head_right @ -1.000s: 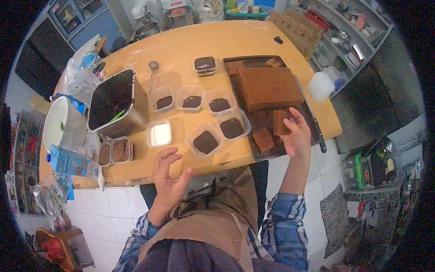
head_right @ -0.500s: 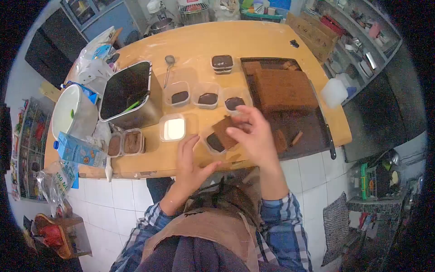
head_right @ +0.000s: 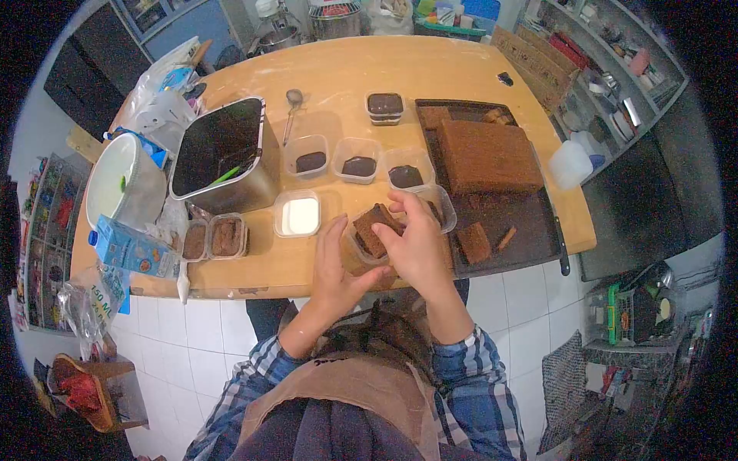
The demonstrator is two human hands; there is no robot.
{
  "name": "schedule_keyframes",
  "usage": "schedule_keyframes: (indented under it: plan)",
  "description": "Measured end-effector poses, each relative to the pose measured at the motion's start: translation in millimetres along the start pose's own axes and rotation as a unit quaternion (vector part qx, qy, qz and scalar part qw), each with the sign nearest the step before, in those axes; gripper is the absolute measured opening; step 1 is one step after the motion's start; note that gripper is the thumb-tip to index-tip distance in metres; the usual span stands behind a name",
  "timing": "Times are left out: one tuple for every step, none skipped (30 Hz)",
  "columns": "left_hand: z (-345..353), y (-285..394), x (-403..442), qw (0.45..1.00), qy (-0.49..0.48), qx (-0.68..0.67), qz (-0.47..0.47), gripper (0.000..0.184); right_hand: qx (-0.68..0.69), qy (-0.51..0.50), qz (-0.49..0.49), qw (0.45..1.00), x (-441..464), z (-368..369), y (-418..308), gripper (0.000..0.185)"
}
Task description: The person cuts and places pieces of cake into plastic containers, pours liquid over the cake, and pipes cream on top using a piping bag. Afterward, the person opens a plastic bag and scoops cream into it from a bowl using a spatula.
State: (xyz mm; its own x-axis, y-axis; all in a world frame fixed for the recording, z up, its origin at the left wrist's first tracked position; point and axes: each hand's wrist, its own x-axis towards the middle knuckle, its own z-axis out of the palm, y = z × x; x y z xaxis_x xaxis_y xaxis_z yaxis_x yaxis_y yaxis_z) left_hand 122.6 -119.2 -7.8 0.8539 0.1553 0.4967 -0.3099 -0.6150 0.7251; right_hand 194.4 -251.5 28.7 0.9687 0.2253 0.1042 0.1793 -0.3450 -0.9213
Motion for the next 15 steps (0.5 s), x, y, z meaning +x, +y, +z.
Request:
schedule_keyframes:
  plan:
    - [1,-1,1,1.0,0.0,-0.003,0.0,0.088,-0.008,0.002,-0.004,1.0,0,0,-1,0.049]
    - [2,-1,1,1.0,-0.001,-0.005,0.0,0.087,-0.011,0.007,-0.011,1.0,0,1,1,0.049]
    - [2,0,3,1.0,-0.001,-0.003,0.004,0.086,-0.014,0.011,-0.018,1.0,0,2,3,0.049]
    - [1,2,4,1.0,-0.002,-0.001,0.007,0.085,-0.016,0.015,-0.024,0.999,0,2,4,0.049]
    - [1,3,6,1.0,-0.002,0.001,0.01,0.084,-0.02,0.017,-0.027,0.999,0,3,4,0.048]
    - [2,2,7,1.0,0.0,0.004,0.013,0.083,-0.023,0.018,-0.03,0.999,0,4,2,0.048]
    - [3,1,9,1.0,0.002,0.007,0.017,0.081,-0.027,0.02,-0.033,0.999,0,4,1,0.048]
    - [4,0,10,1.0,0.004,0.01,0.02,0.08,-0.034,0.021,-0.04,0.998,0,4,0,0.048]
    - [4,-1,10,1.0,0.003,0.01,0.019,0.08,-0.04,0.022,-0.047,0.998,0,5,-1,0.047]
    - [4,-3,11,1.0,0.002,0.011,0.019,0.08,-0.046,0.023,-0.054,0.997,0,5,-1,0.047]
    - [5,-4,11,1.0,0.0,0.011,0.018,0.08,-0.046,0.025,-0.055,0.997,-1,6,-1,0.046]
    - [5,-5,10,1.0,0.0,0.01,0.016,0.08,-0.047,0.026,-0.055,0.997,-1,6,-2,0.046]
    - [6,-6,9,1.0,-0.001,0.009,0.015,0.081,-0.047,0.027,-0.056,0.997,-1,7,-2,0.045]
    - [6,-7,9,1.0,-0.002,0.008,0.014,0.081,-0.05,0.028,-0.058,0.997,-1,7,-2,0.045]
    - [6,-6,9,1.0,-0.004,0.001,0.01,0.08,-0.054,0.028,-0.06,0.996,-1,7,-2,0.044]
